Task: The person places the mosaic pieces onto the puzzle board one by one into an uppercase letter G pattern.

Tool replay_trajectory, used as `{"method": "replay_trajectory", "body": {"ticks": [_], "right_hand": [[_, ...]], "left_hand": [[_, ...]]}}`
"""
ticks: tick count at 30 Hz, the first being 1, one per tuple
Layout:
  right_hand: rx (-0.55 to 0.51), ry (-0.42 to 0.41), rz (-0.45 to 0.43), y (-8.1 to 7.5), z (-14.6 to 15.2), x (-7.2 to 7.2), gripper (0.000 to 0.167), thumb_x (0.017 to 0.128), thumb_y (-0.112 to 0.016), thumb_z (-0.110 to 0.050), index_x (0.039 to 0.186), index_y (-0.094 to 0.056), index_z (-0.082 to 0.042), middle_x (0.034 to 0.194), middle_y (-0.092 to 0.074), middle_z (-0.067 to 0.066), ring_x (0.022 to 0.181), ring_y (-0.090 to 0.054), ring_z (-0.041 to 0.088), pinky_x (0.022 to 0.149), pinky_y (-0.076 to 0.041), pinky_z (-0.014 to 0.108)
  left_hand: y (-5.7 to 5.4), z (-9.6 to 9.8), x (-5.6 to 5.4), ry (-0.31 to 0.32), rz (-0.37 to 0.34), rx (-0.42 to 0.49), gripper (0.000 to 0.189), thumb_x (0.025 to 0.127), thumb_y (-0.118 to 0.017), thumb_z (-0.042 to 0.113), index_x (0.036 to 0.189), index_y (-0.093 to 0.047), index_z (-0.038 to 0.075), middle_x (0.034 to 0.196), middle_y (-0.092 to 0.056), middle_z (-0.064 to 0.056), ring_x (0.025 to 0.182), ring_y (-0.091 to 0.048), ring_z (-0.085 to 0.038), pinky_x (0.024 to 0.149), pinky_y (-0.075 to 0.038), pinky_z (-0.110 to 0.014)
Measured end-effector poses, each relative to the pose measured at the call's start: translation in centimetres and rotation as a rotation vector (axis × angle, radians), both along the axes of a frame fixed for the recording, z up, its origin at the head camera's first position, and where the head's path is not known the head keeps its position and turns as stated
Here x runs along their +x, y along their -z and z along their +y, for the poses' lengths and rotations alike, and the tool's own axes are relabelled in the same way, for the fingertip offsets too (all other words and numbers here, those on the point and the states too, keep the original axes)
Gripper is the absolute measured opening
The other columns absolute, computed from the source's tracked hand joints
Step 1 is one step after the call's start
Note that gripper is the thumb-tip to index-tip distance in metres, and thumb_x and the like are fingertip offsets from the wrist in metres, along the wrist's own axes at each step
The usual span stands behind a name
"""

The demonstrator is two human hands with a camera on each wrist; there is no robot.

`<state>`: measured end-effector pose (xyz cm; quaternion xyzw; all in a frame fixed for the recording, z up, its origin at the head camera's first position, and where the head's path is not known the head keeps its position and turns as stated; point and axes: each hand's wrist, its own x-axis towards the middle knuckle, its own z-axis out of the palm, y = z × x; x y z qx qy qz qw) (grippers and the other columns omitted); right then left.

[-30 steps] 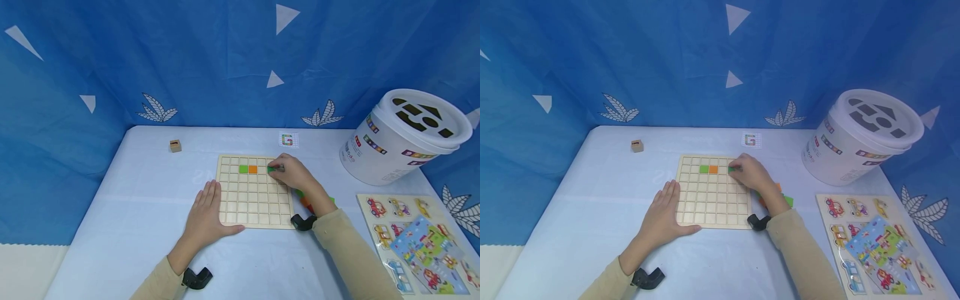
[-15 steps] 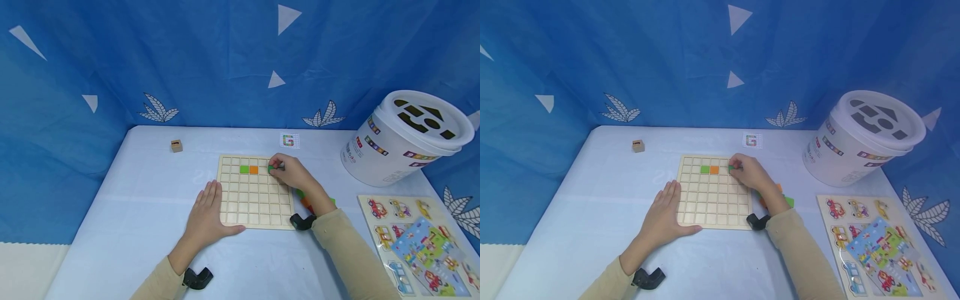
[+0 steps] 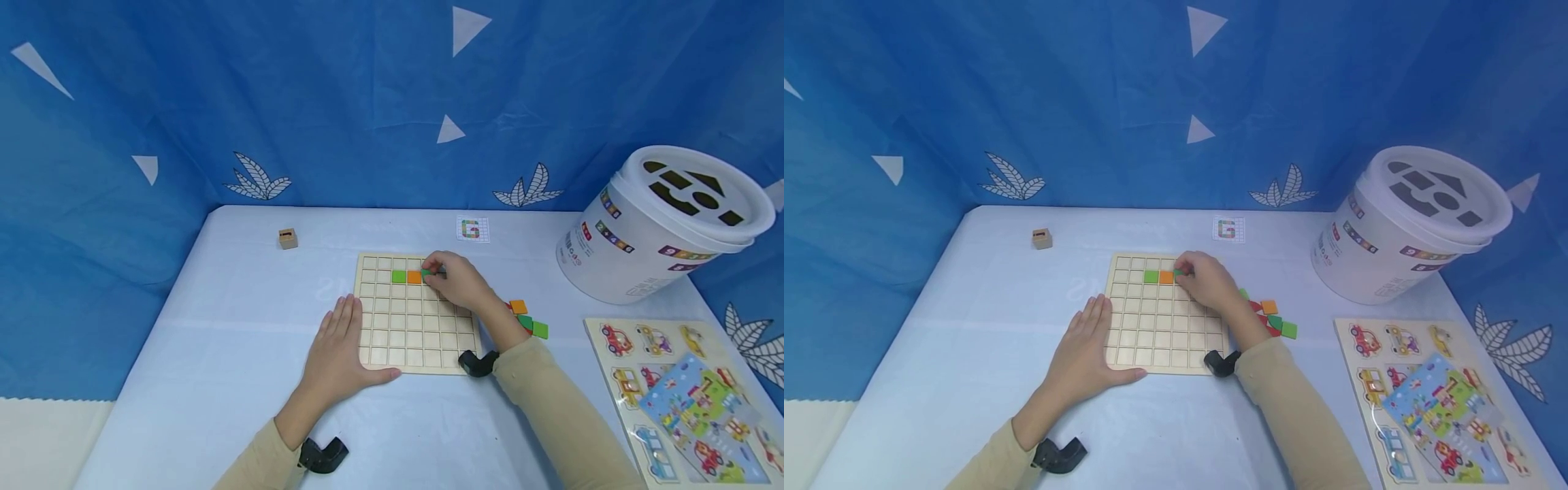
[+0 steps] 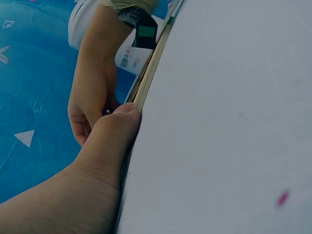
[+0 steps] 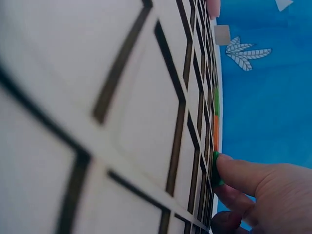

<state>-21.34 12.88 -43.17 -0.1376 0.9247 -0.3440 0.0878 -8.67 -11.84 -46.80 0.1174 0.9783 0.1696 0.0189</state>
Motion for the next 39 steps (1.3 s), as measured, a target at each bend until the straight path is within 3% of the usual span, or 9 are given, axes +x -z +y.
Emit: {"method": "replay_trajectory", "body": {"ticks": [5,16,24,34,39], "right_hand": [[0.026,0.001,0.003,-0.3,0.0,0.4,0.016,0.096,-0.067,-0.021,0.109,-0.069,-0.013,0.113,-0.063,0.005,0.106,-0.060,0.023,0.097,-0.050,0.043],[0.034,-0.041,0.022,-1.1,1.5,1.5,0.029,0.097,-0.065,-0.018,0.125,-0.068,-0.013,0.116,-0.064,0.004,0.106,-0.059,0.024,0.095,-0.050,0.043],[0.057,0.060,-0.018,-2.0,5.8,2.4,0.031,0.098,-0.063,-0.016,0.129,-0.066,-0.016,0.112,-0.065,0.006,0.086,-0.053,0.023,0.076,-0.049,0.032],[0.132,0.182,-0.031,-1.9,10.6,5.0,0.031,0.098,-0.063,-0.016,0.129,-0.065,-0.015,0.128,-0.063,0.010,0.095,-0.054,0.025,0.084,-0.054,0.039],[0.145,0.203,-0.042,-2.0,11.8,6.2,0.031,0.095,-0.066,-0.014,0.126,-0.066,-0.012,0.116,-0.064,0.011,0.094,-0.054,0.024,0.078,-0.055,0.033]], "left_hand": [[0.0,0.0,0.0,-0.002,-0.008,-0.005,0.141,0.063,-0.053,0.095,0.158,-0.007,0.002,0.168,-0.007,-0.013,0.157,-0.003,-0.025,0.126,-0.013,-0.046],[0.4,0.1,0.0,-0.007,0.004,-0.002,0.142,0.062,-0.052,0.096,0.158,-0.008,0.002,0.168,-0.007,-0.012,0.157,-0.004,-0.025,0.126,-0.014,-0.046],[0.4,0.0,0.0,-0.007,0.009,0.009,0.142,0.061,-0.052,0.096,0.158,-0.008,0.002,0.168,-0.006,-0.012,0.157,-0.004,-0.026,0.126,-0.014,-0.047],[0.4,0.1,0.0,-0.005,0.004,0.020,0.141,0.062,-0.055,0.094,0.159,-0.009,0.002,0.168,-0.006,-0.012,0.157,-0.004,-0.026,0.126,-0.014,-0.047],[0.5,0.1,-0.1,-0.010,0.010,0.016,0.142,0.061,-0.054,0.095,0.159,-0.009,0.002,0.168,-0.006,-0.012,0.157,-0.004,-0.026,0.126,-0.014,-0.047]]}}
